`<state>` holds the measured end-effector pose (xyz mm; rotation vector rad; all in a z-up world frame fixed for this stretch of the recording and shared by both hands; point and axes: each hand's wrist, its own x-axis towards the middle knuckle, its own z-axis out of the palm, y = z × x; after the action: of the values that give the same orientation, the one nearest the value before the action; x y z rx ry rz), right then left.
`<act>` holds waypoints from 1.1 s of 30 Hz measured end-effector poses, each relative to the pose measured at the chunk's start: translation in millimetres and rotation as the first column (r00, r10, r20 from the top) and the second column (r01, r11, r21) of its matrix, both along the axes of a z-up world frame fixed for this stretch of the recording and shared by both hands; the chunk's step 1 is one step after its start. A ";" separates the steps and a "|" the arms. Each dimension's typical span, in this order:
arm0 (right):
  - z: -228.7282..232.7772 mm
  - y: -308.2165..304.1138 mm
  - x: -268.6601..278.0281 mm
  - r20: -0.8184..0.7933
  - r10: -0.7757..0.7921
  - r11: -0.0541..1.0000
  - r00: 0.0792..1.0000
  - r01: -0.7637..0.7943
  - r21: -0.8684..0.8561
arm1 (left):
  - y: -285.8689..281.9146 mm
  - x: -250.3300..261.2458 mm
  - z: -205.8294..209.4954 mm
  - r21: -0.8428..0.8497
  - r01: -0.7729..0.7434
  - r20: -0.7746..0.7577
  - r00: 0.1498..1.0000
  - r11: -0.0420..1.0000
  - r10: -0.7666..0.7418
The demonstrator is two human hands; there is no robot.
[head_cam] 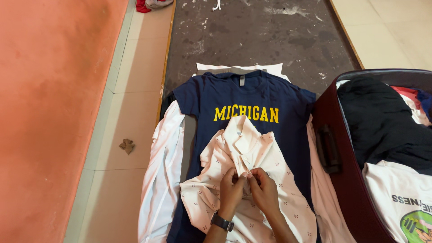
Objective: The person folds a pair of grey trousers and a navy blue t-shirt on the floor next to an open suitcase. They then unfold a light-colored patterned shirt, button it up, and fold it neatly.
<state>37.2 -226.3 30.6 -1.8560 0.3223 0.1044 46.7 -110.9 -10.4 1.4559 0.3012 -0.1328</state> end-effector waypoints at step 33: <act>-9.9 -2.3 3.0 0.034 -0.077 0.970 0.996 0.083 -0.230 | -7.2 -15.3 50.2 0.702 -0.163 0.406 0.891 0.694 -0.202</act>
<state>40.2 -228.6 20.8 -2.0701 0.4062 -0.0123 31.4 -118.0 39.9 2.2309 -0.0825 0.3651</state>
